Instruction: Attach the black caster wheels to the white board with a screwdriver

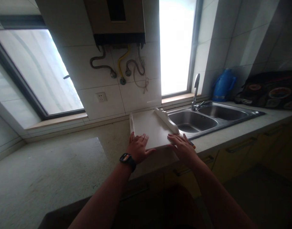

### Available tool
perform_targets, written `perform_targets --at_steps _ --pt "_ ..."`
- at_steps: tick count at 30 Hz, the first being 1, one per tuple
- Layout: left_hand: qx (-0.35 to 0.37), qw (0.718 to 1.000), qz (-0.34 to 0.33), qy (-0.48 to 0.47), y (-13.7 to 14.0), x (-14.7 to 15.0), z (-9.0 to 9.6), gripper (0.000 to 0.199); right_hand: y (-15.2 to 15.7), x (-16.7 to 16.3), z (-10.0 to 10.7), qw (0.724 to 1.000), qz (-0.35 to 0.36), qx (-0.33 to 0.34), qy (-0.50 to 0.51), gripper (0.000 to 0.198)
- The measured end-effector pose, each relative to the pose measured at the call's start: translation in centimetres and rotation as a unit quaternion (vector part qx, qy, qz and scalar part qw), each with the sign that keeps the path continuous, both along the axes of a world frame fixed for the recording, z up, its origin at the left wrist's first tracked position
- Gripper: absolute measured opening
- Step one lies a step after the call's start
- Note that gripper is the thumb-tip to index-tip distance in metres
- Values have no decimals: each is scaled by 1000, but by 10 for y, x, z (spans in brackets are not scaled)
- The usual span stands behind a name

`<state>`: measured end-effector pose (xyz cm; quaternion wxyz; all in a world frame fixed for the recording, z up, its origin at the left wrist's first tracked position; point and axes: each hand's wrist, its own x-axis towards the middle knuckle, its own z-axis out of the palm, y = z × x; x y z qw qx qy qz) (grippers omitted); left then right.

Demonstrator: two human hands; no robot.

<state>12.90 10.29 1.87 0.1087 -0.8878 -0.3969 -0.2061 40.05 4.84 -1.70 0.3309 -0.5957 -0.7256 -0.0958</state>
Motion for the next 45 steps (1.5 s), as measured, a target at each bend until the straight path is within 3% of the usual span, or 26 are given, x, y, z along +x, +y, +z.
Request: perform_targets --at_steps 7,11,16,19,24,28,34,40,43,45 --pt "-3 1000 17 -7 23 29 -5 70 25 26 7 1000 -1 -19 -12 37" --pt "-9 1000 25 -11 30 41 -5 72 29 37 11 1000 -14 2 -14 35" --pt "-21 999 30 -9 34 51 -2 77 11 43 1 981 -176 70 44 48" --pt "-26 999 32 -6 36 59 -2 78 4 44 -12 964 -253 51 59 58" --pt "-29 999 39 -4 38 76 -3 78 6 48 -25 960 -273 -18 55 50" --pt "-27 999 44 -2 39 85 -3 82 -2 52 -24 957 -276 -29 82 39" --pt "-28 998 57 -16 40 94 -2 78 -48 64 -14 928 -331 -58 159 41" --pt "-29 998 57 -25 42 101 -2 81 -100 78 17 895 -405 -52 182 48" --pt "-29 998 56 -24 43 103 -3 83 -102 75 36 897 -402 -31 179 46" --pt "-29 998 53 -23 45 104 -3 85 -89 71 44 916 -367 -9 165 43"
